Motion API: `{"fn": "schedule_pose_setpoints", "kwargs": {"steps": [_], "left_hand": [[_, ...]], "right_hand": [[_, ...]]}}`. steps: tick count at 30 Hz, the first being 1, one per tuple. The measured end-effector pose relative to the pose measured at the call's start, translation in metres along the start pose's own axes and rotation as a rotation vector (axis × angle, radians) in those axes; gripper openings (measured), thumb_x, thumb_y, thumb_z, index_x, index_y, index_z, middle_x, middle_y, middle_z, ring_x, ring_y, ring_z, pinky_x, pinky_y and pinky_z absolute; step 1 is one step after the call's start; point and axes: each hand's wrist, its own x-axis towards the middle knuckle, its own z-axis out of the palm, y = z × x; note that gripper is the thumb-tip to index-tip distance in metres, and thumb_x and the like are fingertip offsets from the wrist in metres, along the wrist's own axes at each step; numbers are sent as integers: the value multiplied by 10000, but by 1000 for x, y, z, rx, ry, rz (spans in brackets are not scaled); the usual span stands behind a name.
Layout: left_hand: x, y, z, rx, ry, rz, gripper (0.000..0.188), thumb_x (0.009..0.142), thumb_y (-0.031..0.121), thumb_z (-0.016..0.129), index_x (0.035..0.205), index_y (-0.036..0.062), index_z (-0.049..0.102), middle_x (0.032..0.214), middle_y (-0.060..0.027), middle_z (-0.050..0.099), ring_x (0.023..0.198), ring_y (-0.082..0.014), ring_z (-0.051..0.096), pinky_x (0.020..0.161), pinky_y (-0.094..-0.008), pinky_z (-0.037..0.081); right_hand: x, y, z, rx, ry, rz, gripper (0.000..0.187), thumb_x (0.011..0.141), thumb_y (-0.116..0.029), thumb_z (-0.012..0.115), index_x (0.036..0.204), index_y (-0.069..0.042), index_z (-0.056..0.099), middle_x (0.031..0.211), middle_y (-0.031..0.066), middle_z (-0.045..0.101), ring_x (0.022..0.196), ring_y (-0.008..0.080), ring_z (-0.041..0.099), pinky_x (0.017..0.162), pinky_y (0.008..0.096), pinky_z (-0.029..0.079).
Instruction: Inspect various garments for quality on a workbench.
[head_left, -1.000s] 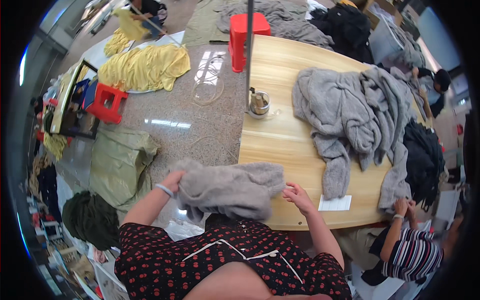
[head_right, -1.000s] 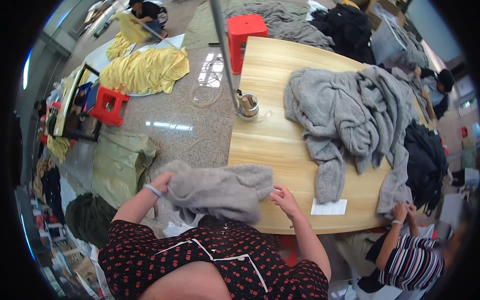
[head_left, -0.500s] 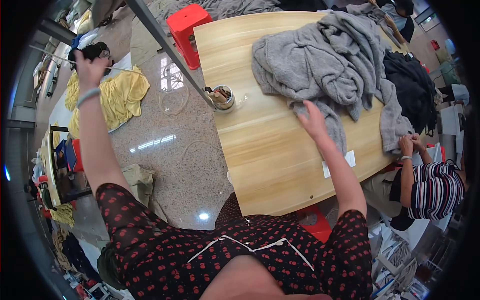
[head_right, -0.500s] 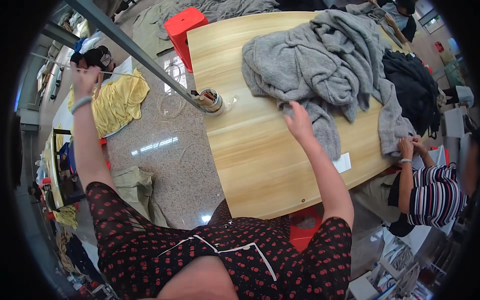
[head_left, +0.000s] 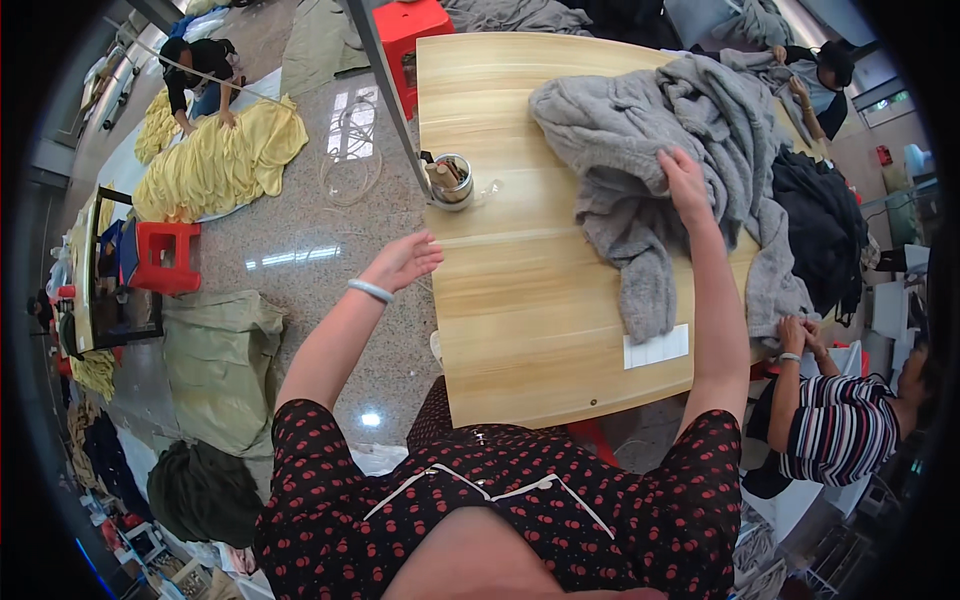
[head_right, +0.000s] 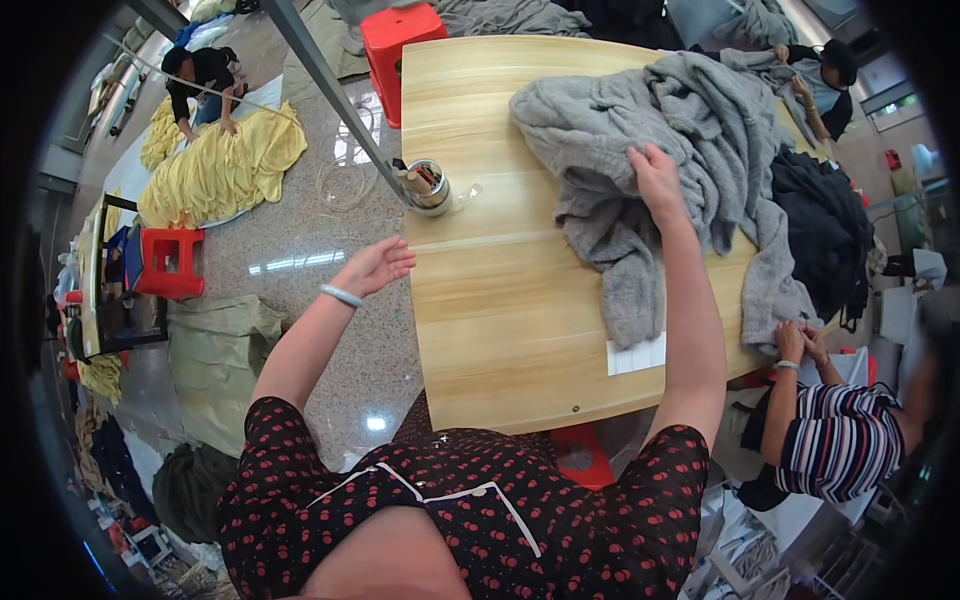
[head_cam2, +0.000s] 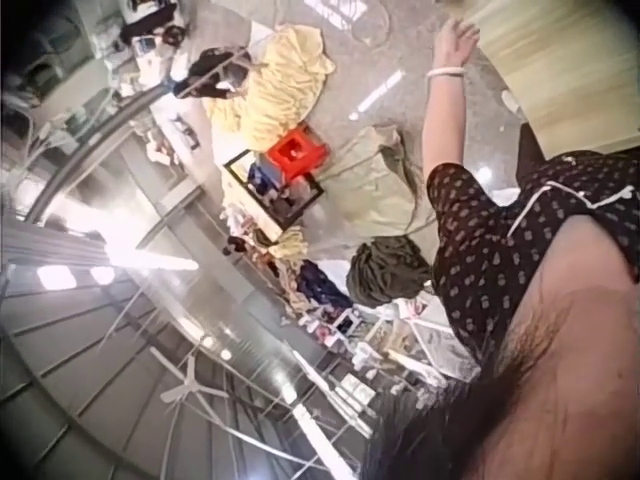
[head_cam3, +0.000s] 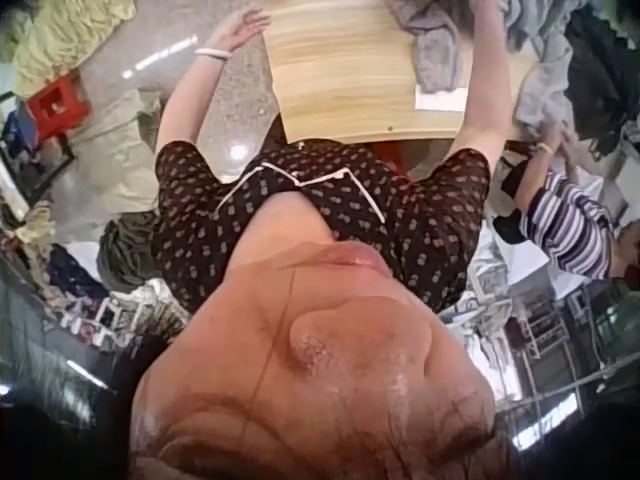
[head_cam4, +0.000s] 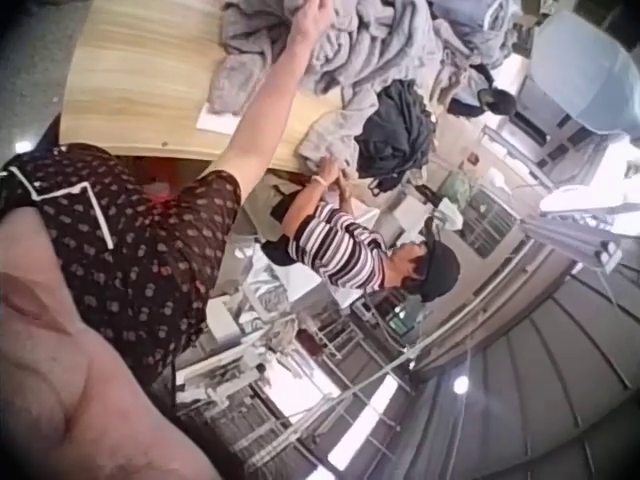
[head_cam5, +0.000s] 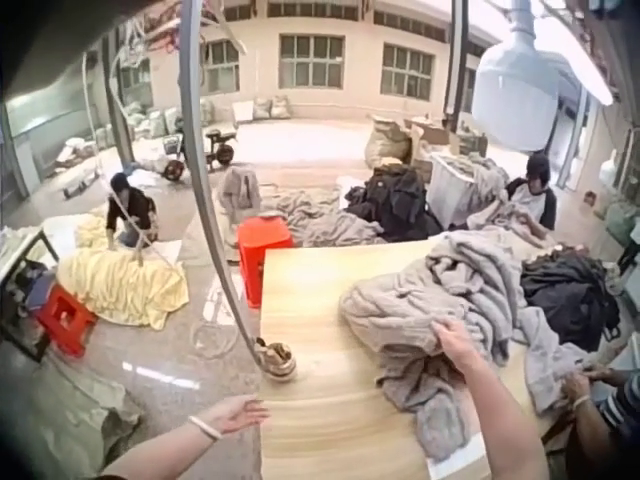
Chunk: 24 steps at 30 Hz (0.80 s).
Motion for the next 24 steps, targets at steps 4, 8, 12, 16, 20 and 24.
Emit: {"fn": "schedule_pose_setpoints", "kwargs": {"steps": [4, 8, 12, 16, 20, 24], "left_hand": [[-20, 21, 103, 57, -283, 106, 300, 897, 266, 444, 1062, 15, 465, 948, -123, 571, 874, -217, 567, 739, -303, 478], [-57, 25, 188, 129, -556, 214, 337, 901, 289, 437, 1090, 12, 477, 971, -111, 576, 872, -213, 574, 738, -295, 480], [-90, 19, 247, 48, -711, 189, 495, 884, 459, 379, 1057, 9, 494, 924, -112, 576, 828, -222, 578, 721, -320, 479], [-112, 19, 288, -206, -777, 98, 640, 863, 572, 281, 1071, 2, 485, 927, -133, 580, 848, -249, 573, 726, -329, 478], [-120, 27, 291, -387, -692, 312, 450, 872, 410, 456, 1085, 14, 445, 987, -151, 552, 829, -241, 577, 693, -342, 497], [-123, 55, 271, -363, -408, 552, 241, 861, 211, 521, 1016, 35, 465, 886, -120, 579, 761, -214, 595, 599, -288, 520]], "right_hand": [[-26, -80, -39, 517, 10, -107, 237, 870, -180, 501, 1029, -13, 552, 936, 13, 588, 843, 66, 527, 745, 182, 391], [-47, -143, -72, 742, 74, -185, 226, 881, -151, 479, 1051, -13, 536, 1015, 62, 573, 924, 139, 549, 831, 266, 426], [-75, -192, -89, 878, 109, -224, 238, 887, -146, 466, 1072, -3, 517, 1041, 87, 566, 960, 178, 545, 853, 312, 429], [-110, -233, -95, 1050, 183, -287, 221, 860, -108, 513, 1054, -7, 544, 973, 78, 596, 900, 170, 570, 806, 293, 446], [-133, -238, -104, 1003, 133, -452, 212, 849, -127, 538, 1031, -20, 561, 978, 60, 596, 889, 150, 568, 793, 285, 447], [-130, -212, -104, 974, 119, -371, 246, 881, -125, 469, 1091, -17, 539, 1041, 76, 578, 942, 169, 553, 832, 299, 432]]}}
